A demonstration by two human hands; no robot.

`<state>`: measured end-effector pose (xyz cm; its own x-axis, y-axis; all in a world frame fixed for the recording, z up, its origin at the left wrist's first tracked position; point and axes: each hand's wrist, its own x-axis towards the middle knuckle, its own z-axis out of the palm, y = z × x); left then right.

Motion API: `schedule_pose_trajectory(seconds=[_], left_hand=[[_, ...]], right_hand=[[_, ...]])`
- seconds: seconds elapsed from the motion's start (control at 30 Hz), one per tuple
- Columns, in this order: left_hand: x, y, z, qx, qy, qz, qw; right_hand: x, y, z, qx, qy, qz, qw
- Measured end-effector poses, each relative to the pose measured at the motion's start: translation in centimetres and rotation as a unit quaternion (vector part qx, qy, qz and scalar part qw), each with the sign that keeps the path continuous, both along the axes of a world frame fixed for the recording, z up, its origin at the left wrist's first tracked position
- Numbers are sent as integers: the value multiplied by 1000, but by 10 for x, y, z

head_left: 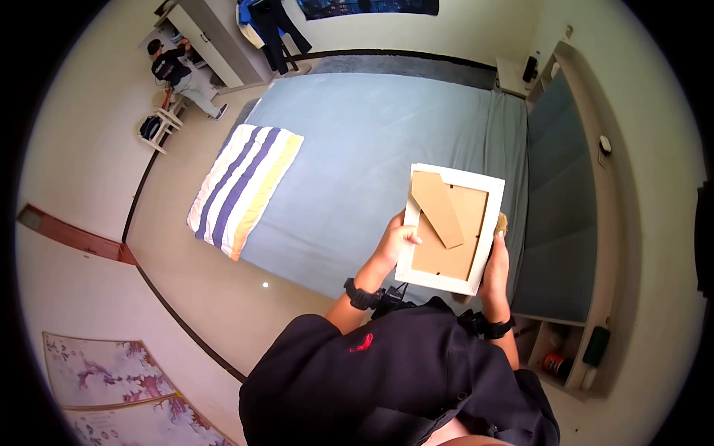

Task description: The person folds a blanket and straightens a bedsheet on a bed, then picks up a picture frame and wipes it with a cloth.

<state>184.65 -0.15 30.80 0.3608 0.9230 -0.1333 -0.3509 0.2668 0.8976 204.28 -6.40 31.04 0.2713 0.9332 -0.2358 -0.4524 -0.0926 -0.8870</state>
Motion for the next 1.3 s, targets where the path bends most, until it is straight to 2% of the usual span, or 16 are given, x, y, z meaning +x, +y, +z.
schedule_pose_trajectory(seconds=[0.13,0.23,0.27,0.37,0.43,0.47,0.5,0.57,0.73,0.83,0.93,1.03,1.13,1.17,1.2,1.3], left_hand=[[5,-2,0,-26,31,-1,999],[14,-8,-9,30,192,-4,981],[16,-11,-9,30,190,0,981],[35,-26,-14,105,81,-181,975],[56,-38,-9,213,55,-167,961],[55,-38,-8,208,56,-165,962],[55,-37,-8,139,-5,-160,977],[53,-35,-7,0,-119,-147,982],[52,-31,-7,1,-104,-147,984],[36,-32,-38,-17,-54,-190,980],[21,-32,-58,-40,-27,-253,966],[14,-41,-43,-91,-18,-254,963],[6,-41,-51,-119,10,-268,956],[5,-39,-53,-104,50,-298,948],[6,-38,-51,-104,50,-298,947],[12,-38,-52,-36,137,-245,959]], right_hand=[[-3,1,-3,16,-3,-12,1000],[-3,6,1,63,-70,-49,994],[-1,7,-2,64,-72,-46,994],[-9,2,4,14,-242,28,970],[-31,7,0,151,-420,18,895],[-40,11,7,203,-488,-7,849],[-43,14,12,147,-441,71,883],[-50,21,7,171,-437,74,880],[-51,19,16,205,-412,85,884],[-56,13,9,201,-419,90,881],[-54,11,-4,169,-363,79,913],[-49,14,-16,111,-199,42,973],[-52,9,-16,128,-147,102,976],[-48,12,-11,223,-274,127,927],[-48,10,-8,247,-319,146,904],[-44,7,-15,272,-353,161,880]])
